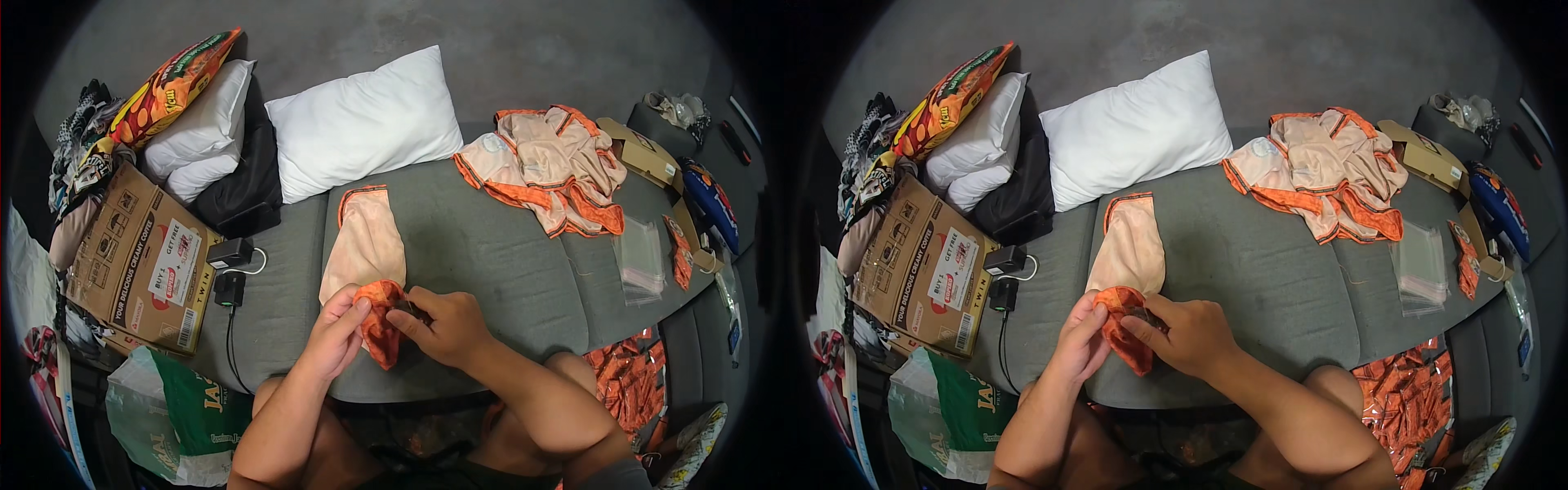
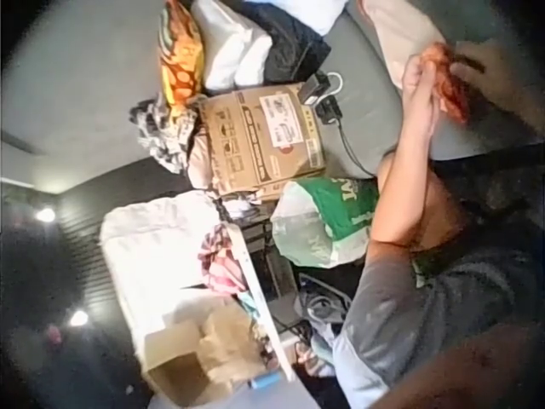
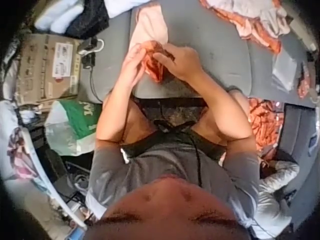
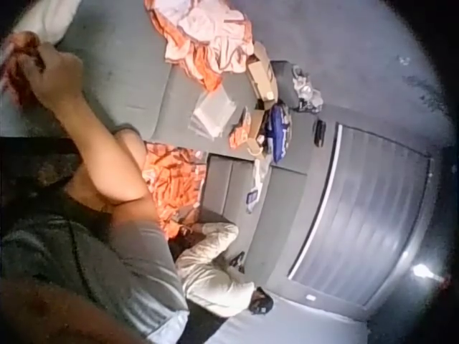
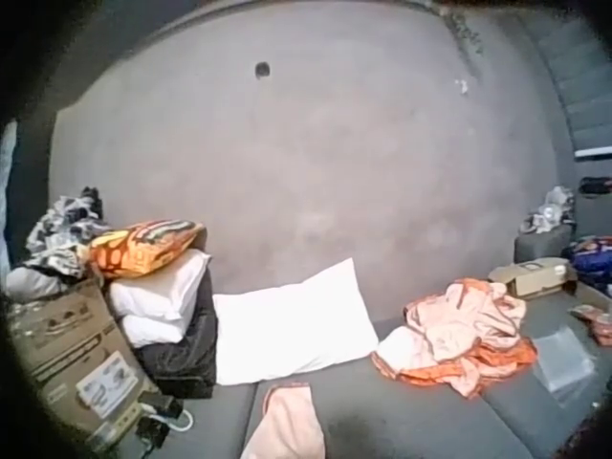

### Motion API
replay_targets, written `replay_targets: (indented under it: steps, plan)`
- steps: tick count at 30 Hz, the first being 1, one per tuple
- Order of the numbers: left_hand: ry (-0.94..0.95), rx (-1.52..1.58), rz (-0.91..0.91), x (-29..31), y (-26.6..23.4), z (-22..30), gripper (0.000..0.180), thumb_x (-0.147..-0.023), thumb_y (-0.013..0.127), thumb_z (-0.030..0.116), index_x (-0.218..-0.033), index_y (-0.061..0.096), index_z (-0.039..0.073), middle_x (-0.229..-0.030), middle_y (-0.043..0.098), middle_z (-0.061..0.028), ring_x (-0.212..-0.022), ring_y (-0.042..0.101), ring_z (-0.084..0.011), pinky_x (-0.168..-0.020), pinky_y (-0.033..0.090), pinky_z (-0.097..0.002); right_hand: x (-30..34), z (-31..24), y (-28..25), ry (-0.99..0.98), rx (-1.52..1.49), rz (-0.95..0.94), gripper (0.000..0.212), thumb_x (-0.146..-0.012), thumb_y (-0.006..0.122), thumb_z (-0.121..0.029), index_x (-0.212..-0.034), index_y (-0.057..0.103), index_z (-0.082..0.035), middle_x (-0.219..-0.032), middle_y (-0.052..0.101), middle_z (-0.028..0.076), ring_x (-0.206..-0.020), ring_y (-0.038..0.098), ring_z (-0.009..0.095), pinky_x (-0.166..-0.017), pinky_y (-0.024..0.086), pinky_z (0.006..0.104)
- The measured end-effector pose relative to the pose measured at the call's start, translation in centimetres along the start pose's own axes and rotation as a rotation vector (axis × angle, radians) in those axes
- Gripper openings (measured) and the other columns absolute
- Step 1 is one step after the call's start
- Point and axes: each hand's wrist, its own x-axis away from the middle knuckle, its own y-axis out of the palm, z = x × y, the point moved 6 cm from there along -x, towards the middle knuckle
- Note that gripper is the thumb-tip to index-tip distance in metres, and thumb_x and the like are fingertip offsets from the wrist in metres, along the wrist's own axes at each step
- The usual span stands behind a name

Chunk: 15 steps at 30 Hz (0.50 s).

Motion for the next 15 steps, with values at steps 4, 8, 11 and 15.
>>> replay_targets:
  steps: [4, 8, 11, 15]
  plan:
    - [0.0, 0.002, 0.001, 0.01, -0.09, -0.02, 0.016, -0.102, 0.049, 0.014, -0.111, 0.058, 0.003, -0.113, 0.065, -0.0092, -0.102, 0.063, -0.0149, -0.091, 0.05, -0.0303, -0.1, -0.46, -0.19, -0.028, 0.015, 0.04, 0.04, -0.093, 0.058, -0.049, -0.088, 0.065, -0.009, -0.056, 0.06, 0.009, -0.051, 0.062, 0.029, -0.049, 0.048, 0.04]
    - [-0.004, 0.005, -0.022, 0.02, -0.48, -0.43, 0.017, -0.102, 0.05, 0.014, -0.112, 0.057, 0.002, -0.113, 0.065, -0.0093, -0.102, 0.063, -0.015, -0.092, 0.05, -0.0304, -0.08, -0.44, -0.07, -0.028, 0.019, 0.046, 0.04, -0.093, 0.058, -0.048, -0.086, 0.064, -0.009, -0.056, 0.06, 0.009, -0.051, 0.062, 0.029, -0.048, 0.048, 0.0399]
    - [-0.007, 0.003, -0.033, 0.0, -0.44, -0.54, 0.017, -0.102, 0.05, 0.014, -0.112, 0.057, 0.002, -0.113, 0.065, -0.0093, -0.102, 0.063, -0.0151, -0.092, 0.051, -0.0304, 0.0, -0.14, 0.19, -0.021, 0.016, 0.038, 0.041, -0.092, 0.059, -0.049, -0.086, 0.064, -0.009, -0.057, 0.061, 0.009, -0.052, 0.063, 0.029, -0.049, 0.048, 0.0397]
    - [-0.005, -0.003, -0.03, -0.04, -0.33, -0.47, 0.017, -0.102, 0.05, 0.014, -0.113, 0.057, 0.002, -0.112, 0.065, -0.0091, -0.102, 0.063, -0.0149, -0.091, 0.051, -0.0302, 0.01, -0.01, 0.01, -0.019, 0.008, 0.035, 0.041, -0.092, 0.059, -0.049, -0.085, 0.064, -0.009, -0.057, 0.061, 0.009, -0.051, 0.063, 0.029, -0.048, 0.048, 0.0396]
